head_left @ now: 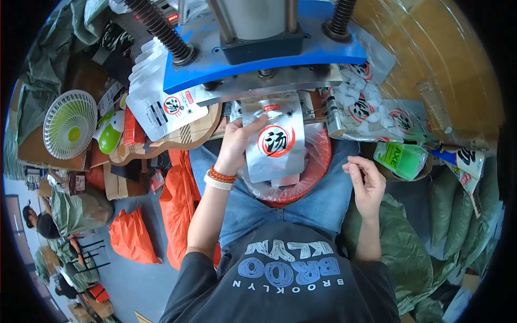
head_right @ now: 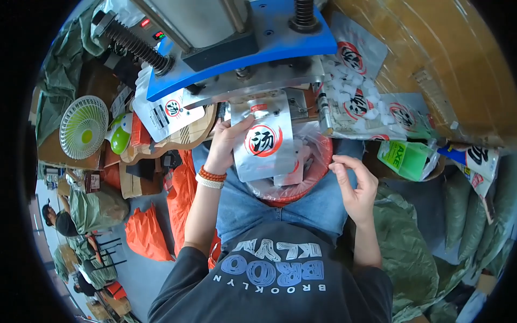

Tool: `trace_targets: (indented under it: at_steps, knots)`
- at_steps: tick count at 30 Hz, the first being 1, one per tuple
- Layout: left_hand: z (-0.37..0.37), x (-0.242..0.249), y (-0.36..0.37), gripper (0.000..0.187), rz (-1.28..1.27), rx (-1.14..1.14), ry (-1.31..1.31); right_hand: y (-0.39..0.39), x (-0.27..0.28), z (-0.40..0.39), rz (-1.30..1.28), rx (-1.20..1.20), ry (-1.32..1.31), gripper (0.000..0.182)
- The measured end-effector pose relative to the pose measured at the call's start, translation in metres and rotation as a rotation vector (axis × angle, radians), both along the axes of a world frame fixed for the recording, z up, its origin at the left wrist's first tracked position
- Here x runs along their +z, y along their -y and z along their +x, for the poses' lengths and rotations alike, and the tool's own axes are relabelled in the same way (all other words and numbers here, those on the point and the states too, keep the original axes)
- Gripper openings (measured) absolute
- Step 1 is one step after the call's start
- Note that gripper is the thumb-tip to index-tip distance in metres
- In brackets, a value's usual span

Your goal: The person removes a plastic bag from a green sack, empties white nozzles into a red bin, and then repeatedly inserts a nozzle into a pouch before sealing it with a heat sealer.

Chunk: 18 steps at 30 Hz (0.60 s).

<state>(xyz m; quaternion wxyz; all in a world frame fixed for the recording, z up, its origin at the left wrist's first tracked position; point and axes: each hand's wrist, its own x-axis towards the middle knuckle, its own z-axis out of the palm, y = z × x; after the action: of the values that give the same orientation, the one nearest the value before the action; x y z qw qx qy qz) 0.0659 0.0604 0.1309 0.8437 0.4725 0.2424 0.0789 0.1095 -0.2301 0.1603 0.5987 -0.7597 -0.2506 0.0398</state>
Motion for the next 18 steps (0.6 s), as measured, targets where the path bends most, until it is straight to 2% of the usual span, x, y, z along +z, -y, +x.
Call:
trace_targets:
  at_steps: [2,4,6,8,10,12,14,16,17,18]
  knots:
    - [-0.008,0.001,-0.005,0.023,0.012,0.017,-0.087,0.009,0.007,-0.004,-0.038,-0.031,0.043,0.014]
    - [-0.024,-0.004,-0.009,0.019,0.415,0.154,-0.117,0.027,0.021,-0.008,-0.165,0.032,0.111,0.013]
    - [-0.041,-0.018,0.0,0.015,0.87,0.557,0.043,0.048,0.04,-0.014,-0.273,-0.043,0.166,0.011]
    - [-0.056,-0.022,0.025,0.011,1.194,0.717,0.338,0.075,0.065,-0.024,-0.378,-0.147,0.238,0.011]
    - [-0.062,-0.005,0.07,0.004,1.208,0.393,0.703,0.101,0.092,-0.047,-0.385,-0.331,0.304,0.012]
    - [-0.055,0.01,0.118,0.007,1.143,-0.118,0.871,0.13,0.126,-0.087,-0.403,-0.506,0.359,0.012]
    - [-0.042,0.007,0.165,0.014,1.094,-0.554,0.909,0.165,0.152,-0.139,-0.53,-0.748,0.49,0.012]
    - [-0.038,-0.015,0.205,0.03,0.903,-0.924,0.736,0.199,0.162,-0.196,-0.46,-1.126,0.467,0.015]
    - [-0.038,-0.024,0.22,0.03,0.887,-0.958,0.772,0.214,0.163,-0.219,-0.355,-1.323,0.463,0.017]
    - [-0.039,-0.032,0.236,0.044,0.877,-1.085,0.731,0.242,0.162,-0.242,-0.337,-1.493,0.445,0.018]
